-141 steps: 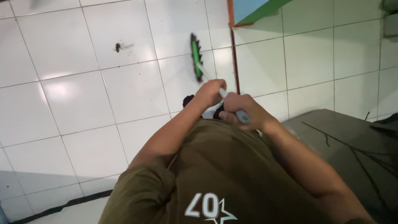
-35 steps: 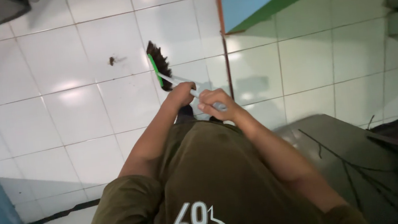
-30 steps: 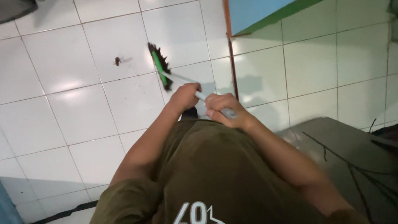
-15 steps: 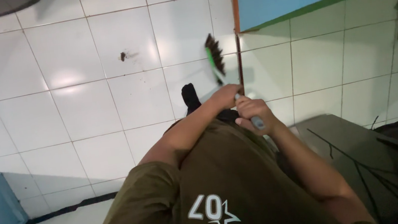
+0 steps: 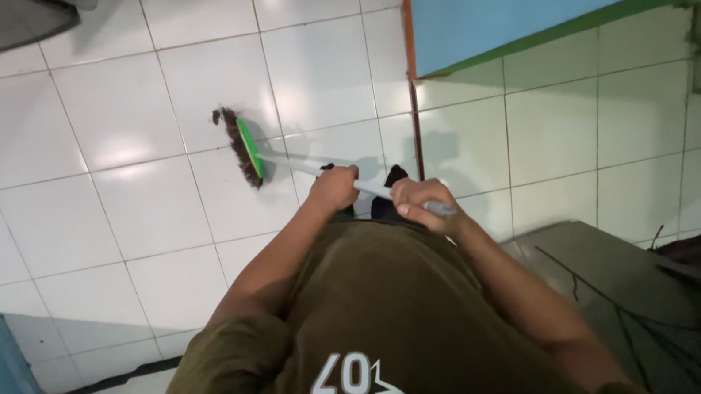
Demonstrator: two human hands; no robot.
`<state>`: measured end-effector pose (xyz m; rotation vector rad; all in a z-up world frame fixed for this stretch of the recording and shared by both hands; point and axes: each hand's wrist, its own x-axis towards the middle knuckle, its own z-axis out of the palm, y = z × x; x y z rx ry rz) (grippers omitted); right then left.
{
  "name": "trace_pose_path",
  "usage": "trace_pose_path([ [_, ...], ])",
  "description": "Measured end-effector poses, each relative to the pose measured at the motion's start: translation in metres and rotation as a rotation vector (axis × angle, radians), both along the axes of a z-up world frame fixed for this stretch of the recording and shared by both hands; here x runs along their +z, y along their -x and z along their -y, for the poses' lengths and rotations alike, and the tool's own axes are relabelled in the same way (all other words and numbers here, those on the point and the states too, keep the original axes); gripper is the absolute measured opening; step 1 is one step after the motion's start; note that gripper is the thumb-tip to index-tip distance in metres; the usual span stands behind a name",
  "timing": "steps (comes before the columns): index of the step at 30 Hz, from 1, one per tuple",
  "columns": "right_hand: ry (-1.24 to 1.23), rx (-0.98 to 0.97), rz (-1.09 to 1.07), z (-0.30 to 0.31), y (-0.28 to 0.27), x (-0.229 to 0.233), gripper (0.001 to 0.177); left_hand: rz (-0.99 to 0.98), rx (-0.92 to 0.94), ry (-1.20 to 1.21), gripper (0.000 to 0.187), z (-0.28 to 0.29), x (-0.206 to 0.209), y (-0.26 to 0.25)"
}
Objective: Sweep the floor using a broom to collect debris.
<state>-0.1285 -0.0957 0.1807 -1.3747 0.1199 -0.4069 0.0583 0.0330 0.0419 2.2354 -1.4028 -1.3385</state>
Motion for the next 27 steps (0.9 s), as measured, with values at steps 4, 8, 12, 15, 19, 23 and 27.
trace_pose_path([
  [4,0.003,-0.016,-0.009,0.008,0.005,0.056,0.032,-0.016,0.029,0.067,0.024,0.020,0.048,0.011],
  [8,0.196,-0.043,0.045,0.028,0.010,0.113,0.031,-0.107,-0.013,0.277,0.022,0.065,0.089,0.036],
  [12,0.450,-0.018,0.027,0.044,0.010,0.138,0.033,-0.269,-0.039,0.406,0.016,0.114,0.099,0.060],
  [15,0.566,-0.034,-0.054,0.057,0.008,0.115,0.032,-0.360,-0.058,0.458,0.016,0.147,0.055,0.071],
  [19,0.562,-0.039,-0.150,0.081,0.013,0.040,0.034,-0.423,-0.088,0.546,0.022,0.172,-0.032,0.070],
  [23,0.457,-0.004,-0.184,0.094,0.015,0.038,0.037,-0.264,-0.148,0.468,0.033,0.164,-0.062,0.062],
  [27,0.347,0.031,-0.117,0.093,0.010,0.067,0.039,-0.169,-0.098,0.358,0.018,0.142,0.002,0.034],
])
